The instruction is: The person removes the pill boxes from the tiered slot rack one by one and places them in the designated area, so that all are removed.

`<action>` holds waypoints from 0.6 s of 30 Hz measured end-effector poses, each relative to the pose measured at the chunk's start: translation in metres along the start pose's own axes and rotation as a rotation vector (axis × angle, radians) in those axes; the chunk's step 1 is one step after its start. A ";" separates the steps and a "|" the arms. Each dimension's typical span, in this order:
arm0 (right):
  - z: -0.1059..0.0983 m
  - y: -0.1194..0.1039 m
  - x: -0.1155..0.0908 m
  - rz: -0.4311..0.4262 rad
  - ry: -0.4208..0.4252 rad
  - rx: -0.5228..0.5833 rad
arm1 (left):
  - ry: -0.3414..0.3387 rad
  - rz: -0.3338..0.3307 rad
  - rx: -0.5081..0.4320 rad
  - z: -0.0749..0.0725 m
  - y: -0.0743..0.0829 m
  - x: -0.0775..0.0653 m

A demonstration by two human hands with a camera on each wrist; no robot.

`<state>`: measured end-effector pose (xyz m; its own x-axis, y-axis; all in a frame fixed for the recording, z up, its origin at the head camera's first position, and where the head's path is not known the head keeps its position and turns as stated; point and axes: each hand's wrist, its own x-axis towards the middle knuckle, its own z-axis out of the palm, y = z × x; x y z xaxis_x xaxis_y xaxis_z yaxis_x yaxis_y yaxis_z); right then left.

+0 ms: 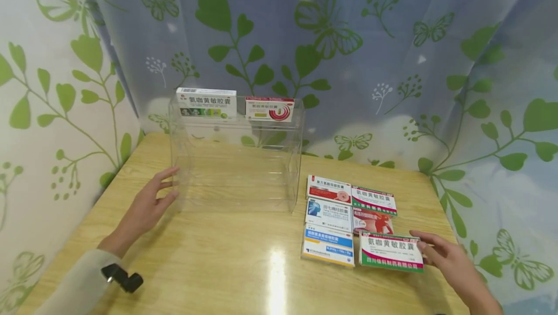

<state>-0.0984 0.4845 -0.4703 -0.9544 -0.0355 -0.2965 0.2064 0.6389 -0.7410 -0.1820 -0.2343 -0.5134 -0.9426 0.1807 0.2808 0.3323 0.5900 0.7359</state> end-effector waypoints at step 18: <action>0.027 0.018 0.021 0.192 -0.004 -0.084 | 0.008 0.003 -0.004 0.001 -0.001 0.001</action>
<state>-0.1084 0.4741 -0.5062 -0.8983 0.0898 -0.4300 0.3653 0.6963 -0.6179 -0.1831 -0.2346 -0.5147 -0.9414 0.1760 0.2876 0.3349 0.5867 0.7373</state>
